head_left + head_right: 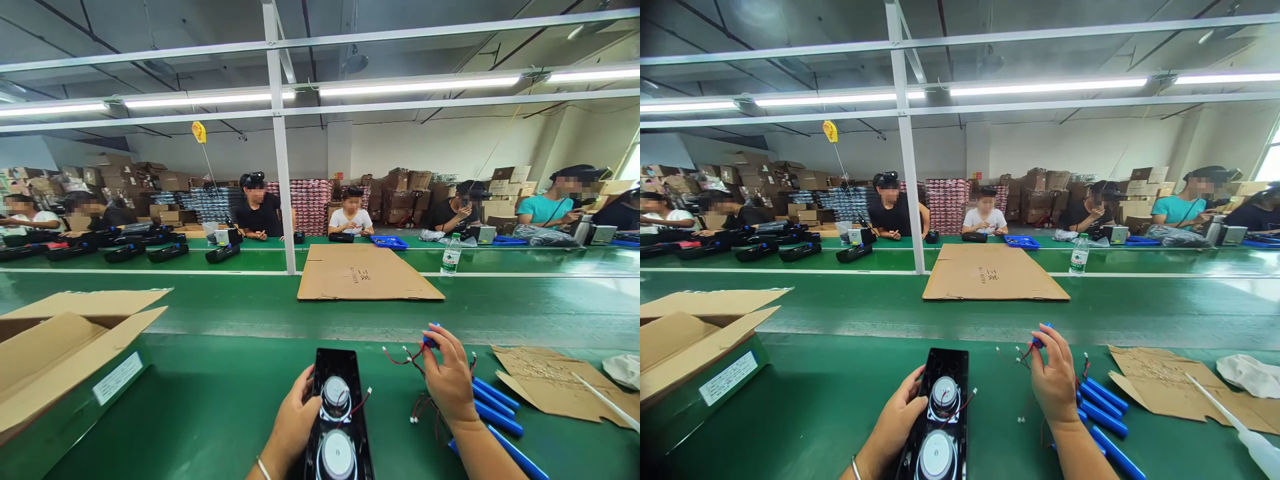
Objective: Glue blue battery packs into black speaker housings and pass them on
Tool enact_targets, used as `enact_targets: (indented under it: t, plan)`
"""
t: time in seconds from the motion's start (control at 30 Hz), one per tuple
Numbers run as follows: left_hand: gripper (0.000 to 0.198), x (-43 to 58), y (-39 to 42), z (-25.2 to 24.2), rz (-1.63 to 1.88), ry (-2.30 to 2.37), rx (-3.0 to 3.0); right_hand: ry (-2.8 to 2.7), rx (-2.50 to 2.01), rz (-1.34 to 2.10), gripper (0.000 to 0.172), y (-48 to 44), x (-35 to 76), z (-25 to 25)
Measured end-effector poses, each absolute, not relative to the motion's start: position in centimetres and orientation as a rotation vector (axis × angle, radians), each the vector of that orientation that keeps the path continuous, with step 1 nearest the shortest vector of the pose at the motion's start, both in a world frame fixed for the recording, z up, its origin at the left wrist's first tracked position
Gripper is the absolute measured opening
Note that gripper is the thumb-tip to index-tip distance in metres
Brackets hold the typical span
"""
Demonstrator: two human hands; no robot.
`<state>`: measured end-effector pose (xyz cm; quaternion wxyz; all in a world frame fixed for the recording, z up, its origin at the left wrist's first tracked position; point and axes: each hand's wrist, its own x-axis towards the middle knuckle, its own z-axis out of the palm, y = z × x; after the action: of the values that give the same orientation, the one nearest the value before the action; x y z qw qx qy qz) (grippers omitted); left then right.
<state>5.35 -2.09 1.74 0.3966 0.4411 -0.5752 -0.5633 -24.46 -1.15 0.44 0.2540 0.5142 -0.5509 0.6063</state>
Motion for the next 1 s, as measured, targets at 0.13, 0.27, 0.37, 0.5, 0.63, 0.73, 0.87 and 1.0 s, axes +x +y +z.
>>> enact_targets:
  t: [0.13,0.27,0.37,0.5,0.63,0.73,0.87,1.0]
  plan:
    - [0.071,5.3,-2.1,1.7,-1.416,-1.431,1.117,-1.697,1.358,1.906,0.036,-0.7,-23.2,0.8]
    - [0.071,4.7,-1.5,2.0,-1.464,-1.346,1.125,-1.718,1.405,2.354,0.047,-0.6,-21.7,0.9]
    - [0.071,3.9,-0.7,2.2,-1.505,-1.315,1.087,-1.694,1.522,2.450,0.046,-0.3,-20.3,1.2]
    - [0.065,3.2,-0.1,1.7,-1.494,-1.414,1.068,-1.718,1.671,2.532,0.040,0.7,-18.1,1.8]
    - [0.066,3.0,-0.3,1.2,-1.509,-1.437,1.042,-1.758,1.869,2.492,0.036,1.3,-16.4,1.8]
    - [0.067,2.9,-0.3,1.3,-1.532,-1.438,1.016,-1.870,1.978,2.320,0.034,1.1,-15.9,1.7]
    - [0.067,2.7,-0.1,1.7,-1.518,-1.485,0.978,-1.855,2.067,2.220,0.033,0.5,-16.0,1.3]
    - [0.063,2.7,0.2,1.7,-1.456,-1.607,0.957,-1.831,2.163,2.330,0.035,-0.2,-16.2,0.8]
